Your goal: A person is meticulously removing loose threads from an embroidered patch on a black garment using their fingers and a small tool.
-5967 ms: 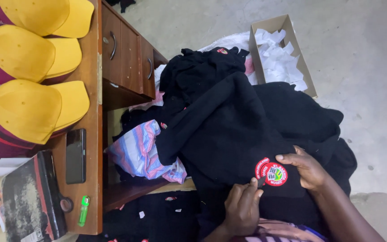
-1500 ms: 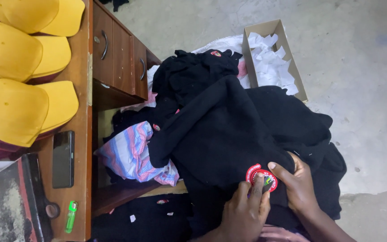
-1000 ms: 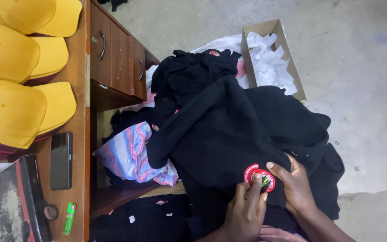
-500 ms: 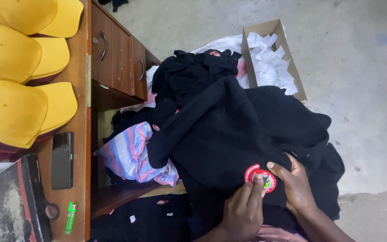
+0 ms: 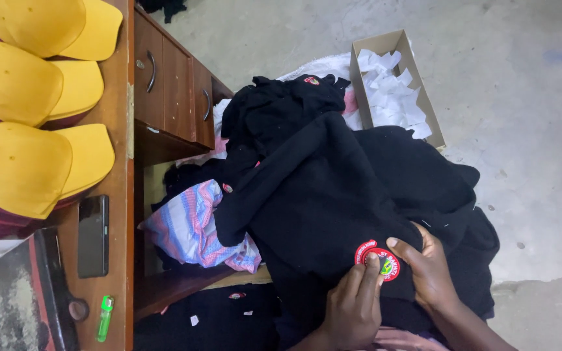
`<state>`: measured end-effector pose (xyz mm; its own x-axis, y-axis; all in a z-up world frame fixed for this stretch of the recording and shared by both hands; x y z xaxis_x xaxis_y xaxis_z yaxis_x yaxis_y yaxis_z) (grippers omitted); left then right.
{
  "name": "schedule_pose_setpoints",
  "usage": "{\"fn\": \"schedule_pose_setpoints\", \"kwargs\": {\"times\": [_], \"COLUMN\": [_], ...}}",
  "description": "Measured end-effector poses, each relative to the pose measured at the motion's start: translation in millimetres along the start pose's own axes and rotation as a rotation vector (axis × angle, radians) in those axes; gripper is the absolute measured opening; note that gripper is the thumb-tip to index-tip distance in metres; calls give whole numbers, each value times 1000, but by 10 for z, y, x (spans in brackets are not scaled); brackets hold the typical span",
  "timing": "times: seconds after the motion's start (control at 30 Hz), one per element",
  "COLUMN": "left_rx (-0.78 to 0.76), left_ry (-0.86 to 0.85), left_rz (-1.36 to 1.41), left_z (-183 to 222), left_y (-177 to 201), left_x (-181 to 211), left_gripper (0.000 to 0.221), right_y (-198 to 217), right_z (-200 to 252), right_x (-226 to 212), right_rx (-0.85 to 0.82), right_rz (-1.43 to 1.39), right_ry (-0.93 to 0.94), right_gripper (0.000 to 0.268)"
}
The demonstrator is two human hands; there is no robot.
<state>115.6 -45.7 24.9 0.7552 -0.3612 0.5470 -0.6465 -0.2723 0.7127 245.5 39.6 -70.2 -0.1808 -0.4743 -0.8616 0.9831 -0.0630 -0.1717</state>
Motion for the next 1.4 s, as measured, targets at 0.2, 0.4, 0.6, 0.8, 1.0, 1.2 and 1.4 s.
{"fn": "schedule_pose_setpoints", "kwargs": {"times": [0.2, 0.4, 0.6, 0.8, 1.0, 1.2, 1.4], "left_rx": [10, -6, -7, 5, -736, -75, 98], "left_ry": [-2, -62, 18, 411, 669, 434, 371], "left_rz": [88, -39, -54, 588, 1145, 1159, 203], "left_z": [7, -60, 39, -187, -292, -621, -520], "left_y": [28, 60, -57, 207, 427, -38, 328], "left_x": [-33, 28, -85, -334, -130, -668, -1367], "left_gripper": [41, 38, 40, 46, 33, 21, 49], "right_y": [-6, -21, -48, -45, -138, -223, -173], "right_z": [-43, -36, -24, -60, -35, 97, 47], "right_x": [50, -22, -100, -69, -185, -461, -343], "right_rx": [-10, -11, -15, -15, -89, -26, -64], "right_rz": [-40, -12, -12, -70, -153, -8, -50], "right_ry": [-23, 8, 16, -37, -134, -163, -233], "right_gripper": [14, 13, 19, 27, 29, 47, 45]}}
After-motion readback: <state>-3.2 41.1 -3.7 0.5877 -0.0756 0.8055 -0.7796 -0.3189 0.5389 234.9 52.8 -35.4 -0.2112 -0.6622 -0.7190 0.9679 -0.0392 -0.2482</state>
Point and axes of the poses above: each hand's wrist, its own z-axis away from the middle knuckle, its own y-axis out of the back of the hand, x = y × z, the point moved 6 cm from there along -z, towards the middle knuckle, and after that the axes turned 9 degrees about z, right-handed, at the moved point
